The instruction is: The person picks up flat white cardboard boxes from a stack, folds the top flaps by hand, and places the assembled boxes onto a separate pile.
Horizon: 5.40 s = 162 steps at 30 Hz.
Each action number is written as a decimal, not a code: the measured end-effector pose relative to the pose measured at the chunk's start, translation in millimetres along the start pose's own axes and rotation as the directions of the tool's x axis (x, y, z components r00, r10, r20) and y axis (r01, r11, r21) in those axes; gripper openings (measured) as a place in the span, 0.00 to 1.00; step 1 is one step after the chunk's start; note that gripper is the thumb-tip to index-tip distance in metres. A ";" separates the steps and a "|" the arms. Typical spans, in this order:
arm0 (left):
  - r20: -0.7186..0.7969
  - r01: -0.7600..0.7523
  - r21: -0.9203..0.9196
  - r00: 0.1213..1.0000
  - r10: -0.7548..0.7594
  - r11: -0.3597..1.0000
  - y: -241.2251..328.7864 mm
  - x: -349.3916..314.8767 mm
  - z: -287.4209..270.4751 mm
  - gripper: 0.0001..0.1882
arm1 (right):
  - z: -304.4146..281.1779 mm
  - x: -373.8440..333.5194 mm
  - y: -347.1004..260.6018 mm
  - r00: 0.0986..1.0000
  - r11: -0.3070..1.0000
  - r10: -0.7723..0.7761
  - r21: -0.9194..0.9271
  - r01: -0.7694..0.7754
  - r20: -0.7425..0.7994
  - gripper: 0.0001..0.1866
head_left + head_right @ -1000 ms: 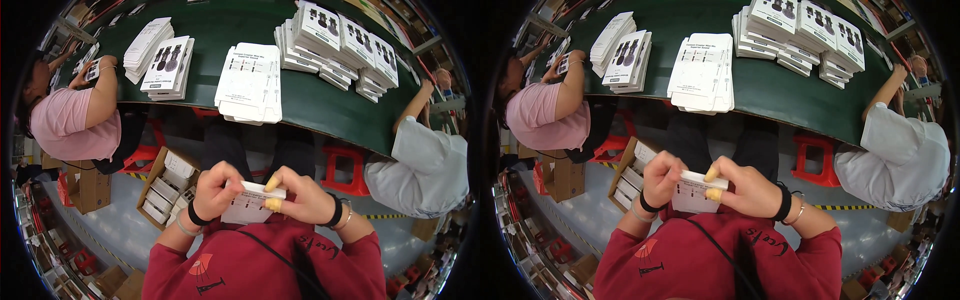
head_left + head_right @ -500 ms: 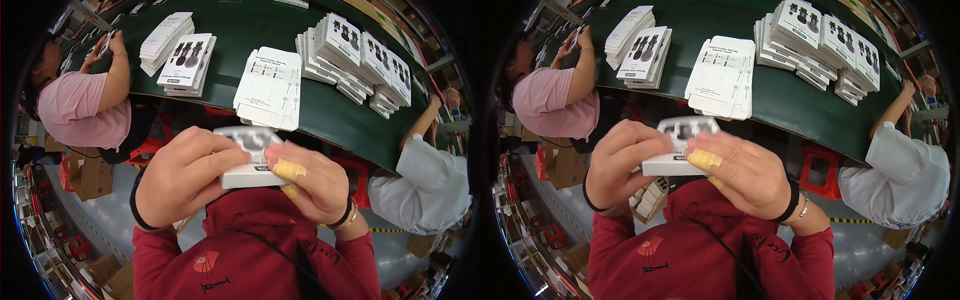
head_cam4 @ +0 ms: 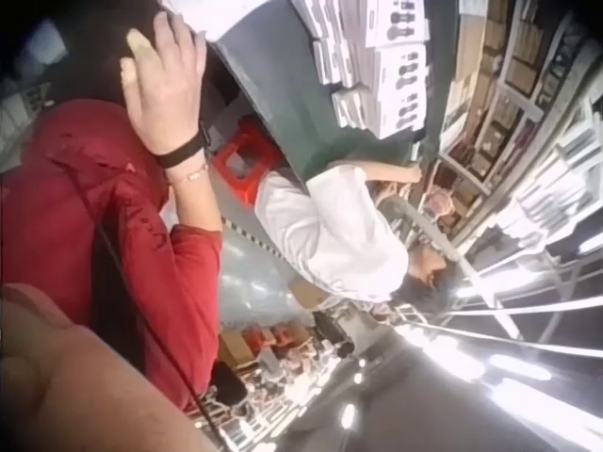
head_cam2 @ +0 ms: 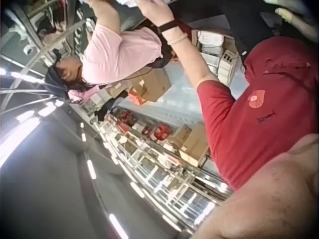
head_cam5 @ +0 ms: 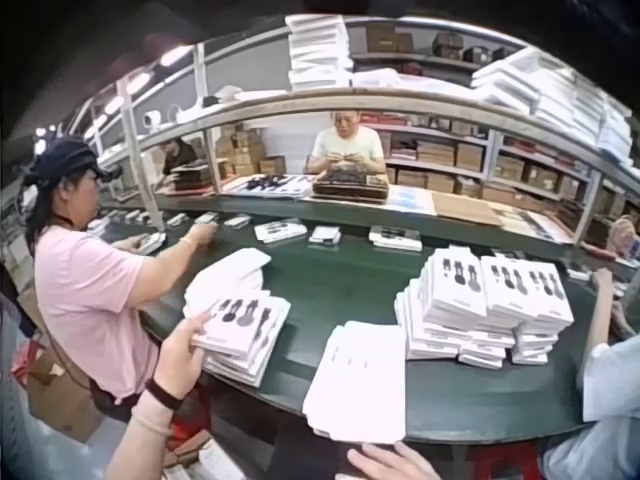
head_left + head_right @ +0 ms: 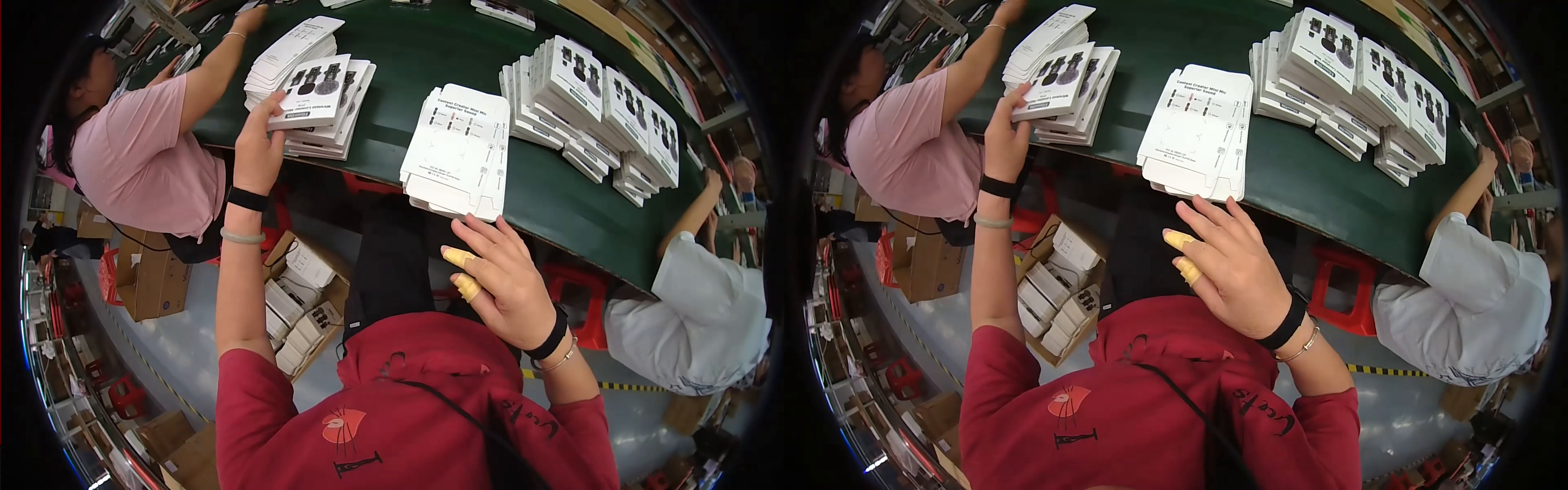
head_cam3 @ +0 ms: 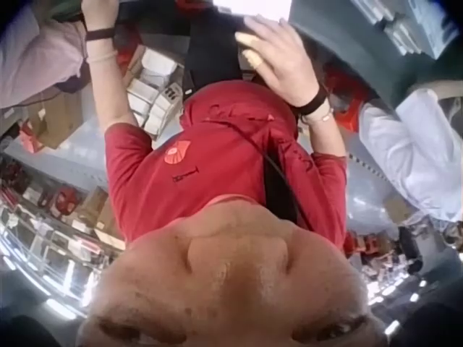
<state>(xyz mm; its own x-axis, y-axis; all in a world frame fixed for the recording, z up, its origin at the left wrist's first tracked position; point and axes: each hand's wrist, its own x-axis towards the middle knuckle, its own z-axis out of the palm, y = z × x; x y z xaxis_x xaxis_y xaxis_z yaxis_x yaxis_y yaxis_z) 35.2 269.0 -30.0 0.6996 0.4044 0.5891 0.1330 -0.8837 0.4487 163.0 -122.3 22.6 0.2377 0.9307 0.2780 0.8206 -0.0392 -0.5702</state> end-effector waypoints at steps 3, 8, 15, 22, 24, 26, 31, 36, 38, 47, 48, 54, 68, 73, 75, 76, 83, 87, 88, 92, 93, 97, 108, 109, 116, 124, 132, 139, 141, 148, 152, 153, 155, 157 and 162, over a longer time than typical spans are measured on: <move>0.016 0.045 -0.032 0.999 -0.044 0.998 0.0 -0.6 2.1 0.21 | -0.1 -5.6 5.5 0.999 0.999 0.044 0.031 -0.044 -0.002 0.18; -0.008 -0.055 0.126 0.998 0.056 0.991 16.0 -4.5 -4.8 0.20 | 2.2 -6.7 13.6 0.999 0.999 0.048 0.011 -0.048 -0.023 0.15; 0.062 0.155 -0.249 0.988 -0.144 0.956 122.3 -11.1 50.4 0.15 | 7.4 -6.5 16.7 0.996 0.996 0.076 0.056 -0.073 -0.054 0.17; 0.250 0.287 -0.111 0.935 -0.252 0.952 122.5 3.1 122.3 0.20 | 4.5 -11.2 17.0 0.998 0.998 0.040 0.042 -0.037 -0.050 0.16; 0.267 0.275 -0.095 0.933 -0.241 0.957 127.4 7.3 120.9 0.19 | -1.0 -13.5 21.2 0.996 0.998 0.041 0.049 -0.037 -0.084 0.16; 0.225 0.426 -0.463 0.905 -0.362 0.777 131.4 6.1 112.9 0.18 | -7.5 -11.5 25.0 0.989 0.998 0.028 0.066 -0.019 -0.142 0.17; 0.318 0.452 -0.772 0.883 -0.345 0.446 180.1 -19.5 73.1 0.12 | -20.3 -2.3 29.5 0.907 0.993 0.090 0.111 -0.048 -0.411 0.17; 0.209 0.014 -0.562 0.970 0.126 0.827 210.7 -71.8 47.8 0.05 | -39.2 6.5 12.0 0.872 0.945 0.321 0.181 -0.272 -0.370 0.17; 0.317 0.195 -0.688 0.947 0.047 0.699 211.0 -97.3 47.3 0.09 | -45.3 2.7 9.7 0.913 0.934 0.340 0.188 -0.302 -0.224 0.18; 0.892 0.927 -0.267 0.341 0.295 -0.265 217.3 -143.5 41.0 0.44 | -39.9 -24.4 4.5 1.000 0.986 0.010 0.164 -0.010 0.002 0.14; 0.915 0.957 -0.199 0.258 0.311 -0.210 217.5 -146.6 42.2 0.48 | -45.4 -26.4 -3.1 0.994 0.998 0.024 0.048 -0.029 0.110 0.15; 0.882 0.914 -0.210 0.330 0.335 -0.347 231.7 -141.6 42.1 0.47 | -66.8 -36.6 -17.3 0.822 0.952 0.296 -0.226 -0.208 0.487 0.19; 0.874 0.861 -0.183 0.364 0.323 -0.476 254.6 -120.6 31.1 0.50 | -326.8 46.4 53.6 0.577 0.941 0.320 0.180 -0.287 -0.752 0.33; 0.841 0.850 -0.245 0.426 0.333 -0.466 252.0 -125.3 31.7 0.47 | -284.1 36.2 72.2 0.726 0.963 0.269 0.161 -0.217 -0.633 0.25; 0.845 0.856 -0.257 0.424 0.326 -0.448 248.4 -128.9 35.0 0.46 | -222.1 22.6 34.2 0.800 0.921 0.387 0.225 -0.317 -0.457 0.17; 0.849 0.858 -0.265 0.424 0.316 -0.440 246.7 -130.8 35.4 0.45 | -186.4 13.6 37.4 0.885 0.947 0.310 0.034 -0.319 -0.348 0.11; 0.870 0.880 -0.243 0.383 0.309 -0.408 245.1 -131.6 41.1 0.43 | -49.3 -48.5 7.9 0.969 0.986 0.164 -0.008 -0.165 0.188 0.14; 0.878 0.891 -0.254 0.376 0.296 -0.377 241.1 -133.3 39.8 0.41 | -31.3 -60.4 5.1 0.950 0.971 0.240 -0.046 -0.235 0.200 0.15; 0.877 0.892 -0.259 0.378 0.297 -0.371 241.6 -134.0 38.6 0.41 | -34.1 -60.9 3.6 0.933 0.955 0.280 0.037 -0.295 0.227 0.14; 0.917 0.907 -0.253 0.335 0.215 -0.337 253.4 -134.3 33.8 0.45 | -36.3 -67.1 6.9 0.906 0.892 0.328 0.230 -0.390 0.267 0.13; 0.920 0.907 -0.248 0.331 0.210 -0.341 253.9 -134.7 34.1 0.45 | -33.9 -69.5 9.8 0.921 0.894 0.307 0.260 -0.365 0.239 0.13; 0.885 0.880 -0.270 0.387 0.259 -0.391 250.1 -142.1 34.2 0.39 | -24.2 -72.0 8.7 0.944 0.849 0.293 0.412 -0.331 0.154 0.12; 0.669 0.704 -0.669 0.710 -0.219 0.238 233.8 -159.7 38.1 0.23 | 2.6 -83.0 -2.5 0.927 0.845 0.375 0.415 -0.336 -0.013 0.12; 0.671 0.706 -0.667 0.708 -0.221 0.237 236.7 -160.3 39.7 0.23 | 5.5 -83.9 -1.2 0.931 0.852 0.363 0.415 -0.320 -0.026 0.13; 0.379 0.476 -0.795 0.874 -0.303 0.377 247.9 -163.0 48.3 0.23 | 13.0 -87.7 -2.5 0.790 0.354 0.603 0.850 -0.389 0.111 0.21; 0.476 0.504 -0.738 0.860 -0.183 0.448 234.4 -165.1 44.1 0.18 | 9.9 -67.8 15.3 0.807 -0.286 0.383 0.888 -0.360 0.450 0.20; 0.426 0.491 -0.736 0.871 -0.244 0.465 242.3 -171.5 45.6 0.16 | -3.9 -65.7 13.8 0.979 0.754 0.184 0.628 -0.195 0.083 0.19; 0.416 0.509 -0.817 0.845 -0.335 0.270 257.2 -161.0 43.1 0.21 | -14.8 -58.4 10.0 0.993 0.867 0.008 0.494 -0.064 0.114 0.20; 0.449 0.537 -0.809 0.827 -0.340 0.238 256.1 -157.6 41.5 0.22 | -3.7 -62.3 10.8 1.000 0.838 0.018 0.546 -0.022 0.014 0.19; 0.471 0.482 -0.699 0.866 -0.166 0.528 240.0 -139.8 32.4 0.21 | -11.8 -56.9 -5.4 0.971 0.811 0.200 0.534 -0.240 0.134 0.16; 0.781 0.639 -0.517 0.624 0.009 0.570 218.8 -109.9 12.6 0.15 | -13.6 -56.5 -5.0 0.964 0.832 0.216 0.488 -0.263 0.153 0.16; 0.780 0.639 -0.517 0.626 0.005 0.569 219.7 -101.0 10.2 0.15 | -14.4 -56.3 -4.9 0.960 0.796 0.219 0.537 -0.278 0.174 0.15; 0.852 0.716 -0.460 0.523 0.034 0.526 222.9 -81.3 6.0 0.09 | -15.4 -54.7 -5.8 0.956 0.758 0.218 0.583 -0.293 0.197 0.15; 0.882 0.750 -0.428 0.469 0.050 0.504 223.1 -74.7 9.4 0.07 | -16.8 -52.7 -7.1 0.936 0.709 0.264 0.610 -0.353 0.234 0.15; 0.853 0.750 -0.485 0.520 0.052 0.450 223.3 -78.3 20.0 0.02 | -13.4 -53.6 -2.7 0.898 0.620 0.321 0.649 -0.440 0.302 0.15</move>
<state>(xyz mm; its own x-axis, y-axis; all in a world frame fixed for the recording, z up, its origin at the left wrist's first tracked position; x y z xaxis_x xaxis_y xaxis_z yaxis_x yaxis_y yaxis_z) 24.2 35.3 10.6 0.9692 -0.0364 -0.2435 0.2443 0.0200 0.9695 155.0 -176.9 19.6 0.3193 0.9328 -0.1669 0.0669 -0.1979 -0.9779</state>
